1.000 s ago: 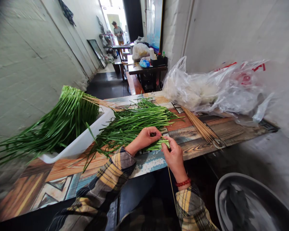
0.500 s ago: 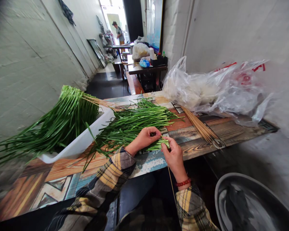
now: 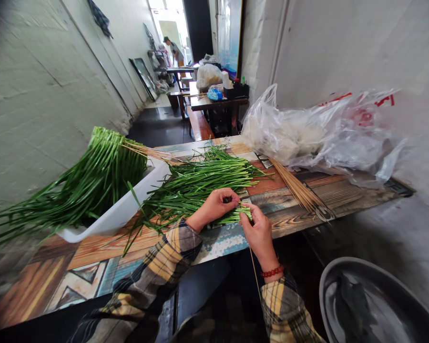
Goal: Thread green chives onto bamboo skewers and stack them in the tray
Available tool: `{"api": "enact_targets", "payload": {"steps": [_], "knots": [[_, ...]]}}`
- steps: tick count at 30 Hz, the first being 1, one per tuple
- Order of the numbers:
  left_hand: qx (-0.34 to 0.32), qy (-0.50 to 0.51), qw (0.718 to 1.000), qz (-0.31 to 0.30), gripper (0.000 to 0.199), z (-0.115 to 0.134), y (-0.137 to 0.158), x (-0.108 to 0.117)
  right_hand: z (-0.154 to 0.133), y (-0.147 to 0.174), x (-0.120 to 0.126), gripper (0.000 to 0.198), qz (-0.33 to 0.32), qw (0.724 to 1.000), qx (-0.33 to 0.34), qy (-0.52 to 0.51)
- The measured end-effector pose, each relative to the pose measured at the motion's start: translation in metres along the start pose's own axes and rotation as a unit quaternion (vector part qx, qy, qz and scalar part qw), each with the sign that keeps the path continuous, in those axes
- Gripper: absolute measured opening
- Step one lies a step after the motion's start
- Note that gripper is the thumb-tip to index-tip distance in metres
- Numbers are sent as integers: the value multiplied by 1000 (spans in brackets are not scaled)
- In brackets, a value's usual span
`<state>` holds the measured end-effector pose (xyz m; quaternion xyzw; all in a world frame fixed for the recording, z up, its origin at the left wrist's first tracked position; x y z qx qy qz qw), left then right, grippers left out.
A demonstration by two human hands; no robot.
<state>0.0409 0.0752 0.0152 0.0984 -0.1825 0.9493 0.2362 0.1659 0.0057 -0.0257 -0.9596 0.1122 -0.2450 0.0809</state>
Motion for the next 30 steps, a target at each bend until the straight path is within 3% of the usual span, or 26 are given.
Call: {"api": "enact_targets", "payload": {"steps": [30], "knots": [[-45, -31, 998, 4, 12, 12, 1, 0, -7, 1, 3, 35, 2, 999, 1, 45]]}}
Point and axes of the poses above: each hand's wrist, its own y-axis away from the middle knuckle, its own x-axis out of the back of the hand, z = x × y, the point moved 7 cm from there along -y, towards the middle knuckle, and after that the axes turned 11 degrees about y, right-handed, at the moved point
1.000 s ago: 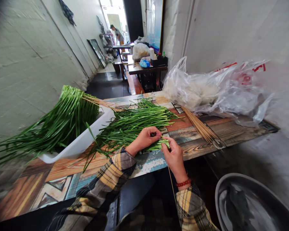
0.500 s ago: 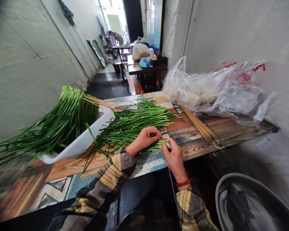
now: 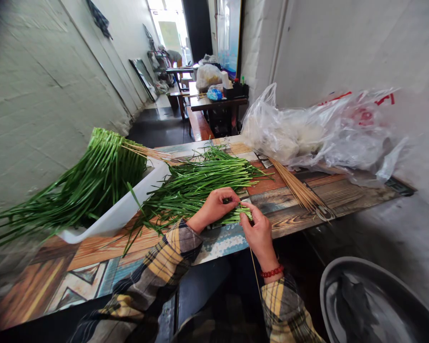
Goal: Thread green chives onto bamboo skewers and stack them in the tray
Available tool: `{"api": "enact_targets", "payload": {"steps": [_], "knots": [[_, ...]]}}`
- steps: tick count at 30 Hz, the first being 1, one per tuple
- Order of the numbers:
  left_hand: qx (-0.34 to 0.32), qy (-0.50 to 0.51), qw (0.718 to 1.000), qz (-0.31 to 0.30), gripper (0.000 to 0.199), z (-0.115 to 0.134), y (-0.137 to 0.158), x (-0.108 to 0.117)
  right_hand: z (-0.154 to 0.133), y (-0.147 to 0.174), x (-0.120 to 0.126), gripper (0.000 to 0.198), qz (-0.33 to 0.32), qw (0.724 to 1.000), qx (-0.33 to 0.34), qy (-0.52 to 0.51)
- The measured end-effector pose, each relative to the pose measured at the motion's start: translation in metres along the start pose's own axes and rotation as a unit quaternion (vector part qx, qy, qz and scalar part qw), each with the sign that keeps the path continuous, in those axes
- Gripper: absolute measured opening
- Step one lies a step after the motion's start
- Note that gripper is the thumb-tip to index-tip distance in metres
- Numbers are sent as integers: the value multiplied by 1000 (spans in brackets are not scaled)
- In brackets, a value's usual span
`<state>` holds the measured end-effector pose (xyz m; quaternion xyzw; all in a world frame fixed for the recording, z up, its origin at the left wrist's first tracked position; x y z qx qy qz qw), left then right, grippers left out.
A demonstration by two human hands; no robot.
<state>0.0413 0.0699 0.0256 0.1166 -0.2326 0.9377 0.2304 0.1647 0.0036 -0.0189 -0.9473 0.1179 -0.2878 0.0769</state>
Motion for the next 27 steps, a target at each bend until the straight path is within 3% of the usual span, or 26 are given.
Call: {"api": "enact_targets", "payload": {"steps": [7, 15, 22, 27], "knots": [[14, 7, 1000, -3, 10, -6, 0, 0, 0, 0, 0, 35, 0, 1000, 10, 5], [-7, -19, 1000, -7, 13, 3, 1, -1, 7, -1, -3, 34, 12, 1000, 8, -27], [-29, -70, 997, -16, 13, 9, 1, -3, 9, 1, -1, 55, 26, 998, -3, -54], [-14, -54, 998, -15, 13, 6, 1, -2, 6, 0, 0, 46, 21, 998, 8, -63]]}}
Point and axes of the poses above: each hand's wrist, its own y-axis away from the middle knuckle, its own x-axis out of the back of the hand, z = x × y, the point moved 7 cm from there along -y, towards the middle knuckle, and after that the axes turned 11 degrees about y, right-handed, at the moved point
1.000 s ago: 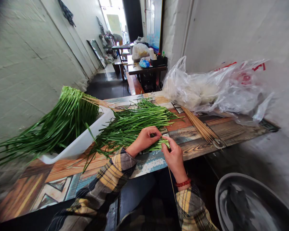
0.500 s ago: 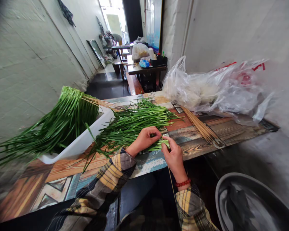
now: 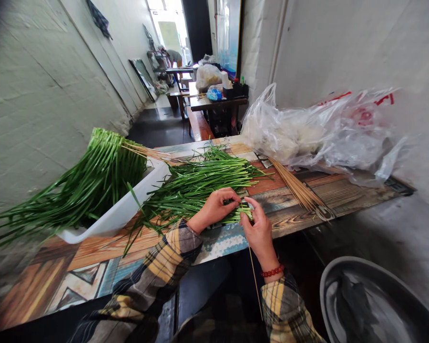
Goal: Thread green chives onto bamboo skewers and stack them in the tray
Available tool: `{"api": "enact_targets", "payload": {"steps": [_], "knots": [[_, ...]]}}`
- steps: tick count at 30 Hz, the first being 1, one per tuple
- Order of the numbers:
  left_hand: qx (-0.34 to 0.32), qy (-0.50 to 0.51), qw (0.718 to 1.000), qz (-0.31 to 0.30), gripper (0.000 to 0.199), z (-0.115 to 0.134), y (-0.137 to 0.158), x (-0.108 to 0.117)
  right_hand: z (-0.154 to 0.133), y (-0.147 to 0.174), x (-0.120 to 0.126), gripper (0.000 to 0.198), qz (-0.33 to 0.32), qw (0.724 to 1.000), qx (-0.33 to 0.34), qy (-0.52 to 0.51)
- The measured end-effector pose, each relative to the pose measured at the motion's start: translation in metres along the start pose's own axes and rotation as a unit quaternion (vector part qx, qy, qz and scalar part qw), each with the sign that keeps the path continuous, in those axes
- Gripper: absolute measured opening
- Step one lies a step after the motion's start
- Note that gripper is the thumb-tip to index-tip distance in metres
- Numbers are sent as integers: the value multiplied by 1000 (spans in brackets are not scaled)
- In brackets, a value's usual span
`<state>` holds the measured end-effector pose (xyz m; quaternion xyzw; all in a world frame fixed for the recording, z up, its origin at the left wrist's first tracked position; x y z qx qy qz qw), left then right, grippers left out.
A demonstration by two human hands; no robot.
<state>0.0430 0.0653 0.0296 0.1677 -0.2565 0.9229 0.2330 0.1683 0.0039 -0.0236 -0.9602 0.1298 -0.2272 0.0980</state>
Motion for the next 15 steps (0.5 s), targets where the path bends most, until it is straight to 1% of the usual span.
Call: {"api": "enact_targets", "payload": {"steps": [6, 15], "knots": [[23, -2, 1000, 20, 11, -8, 1, 3, 2, 0, -1, 43, 0, 1000, -10, 7], [-1, -11, 1000, -26, 14, -2, 1, -3, 4, 0, -3, 38, 8, 1000, -5, -8]]}}
Point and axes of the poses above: each hand's wrist, its own y-axis away from the middle knuckle, its own x-axis out of the back of the hand, z = x × y, the point moved 7 cm from there along -y, towards the middle knuckle, and after that the axes turned 11 degrees about y, right-handed, at the moved point
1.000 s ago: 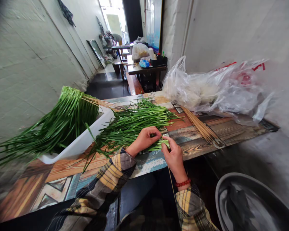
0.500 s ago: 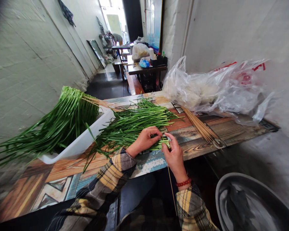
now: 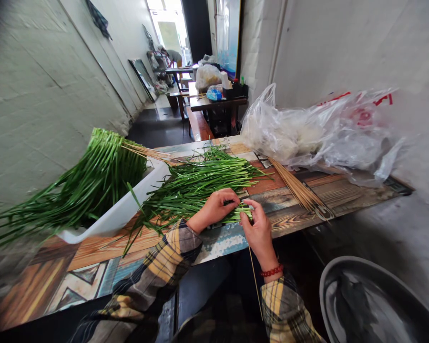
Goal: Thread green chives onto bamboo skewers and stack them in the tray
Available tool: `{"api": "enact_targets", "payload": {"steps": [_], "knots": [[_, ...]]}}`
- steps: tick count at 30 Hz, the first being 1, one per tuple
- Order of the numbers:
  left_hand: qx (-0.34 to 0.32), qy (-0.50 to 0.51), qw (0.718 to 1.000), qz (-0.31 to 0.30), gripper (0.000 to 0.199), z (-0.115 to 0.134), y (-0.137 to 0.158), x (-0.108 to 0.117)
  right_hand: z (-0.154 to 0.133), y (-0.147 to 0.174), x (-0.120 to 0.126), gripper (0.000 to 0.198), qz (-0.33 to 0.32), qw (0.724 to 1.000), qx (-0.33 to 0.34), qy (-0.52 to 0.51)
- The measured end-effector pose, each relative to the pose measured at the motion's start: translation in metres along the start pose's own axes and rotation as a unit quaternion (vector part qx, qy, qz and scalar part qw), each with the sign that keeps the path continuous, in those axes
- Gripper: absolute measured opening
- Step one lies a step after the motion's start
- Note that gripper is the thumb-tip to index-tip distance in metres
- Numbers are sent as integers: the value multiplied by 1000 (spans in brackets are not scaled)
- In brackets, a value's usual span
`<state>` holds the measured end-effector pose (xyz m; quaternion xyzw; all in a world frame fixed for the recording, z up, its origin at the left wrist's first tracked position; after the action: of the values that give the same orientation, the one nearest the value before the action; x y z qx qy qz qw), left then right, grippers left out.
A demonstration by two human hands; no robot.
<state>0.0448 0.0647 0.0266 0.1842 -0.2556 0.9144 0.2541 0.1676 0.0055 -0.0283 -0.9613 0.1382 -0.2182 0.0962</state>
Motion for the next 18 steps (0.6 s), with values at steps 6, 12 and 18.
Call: {"api": "enact_targets", "payload": {"steps": [6, 12, 18], "knots": [[-2, 11, 1000, -3, 14, 2, 1, 1, 1, 0, 1, 40, 7, 1000, 4, -10], [24, 34, 999, -21, 19, 1, 1, -2, 2, 1, 2, 46, 6, 1000, -5, -6], [47, 42, 998, -13, 17, -4, 0, -3, 2, 1, 1, 49, -9, 1000, -22, -10]]}}
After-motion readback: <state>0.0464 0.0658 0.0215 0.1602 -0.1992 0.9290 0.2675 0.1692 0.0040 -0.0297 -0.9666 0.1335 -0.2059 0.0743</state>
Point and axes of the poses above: each hand's wrist, its own y-axis away from the middle knuckle, its own x-axis out of the back of the hand, z = x × y, the point moved 7 cm from there along -y, towards the middle knuckle, and after that the axes turned 11 degrees about y, right-handed, at the moved point
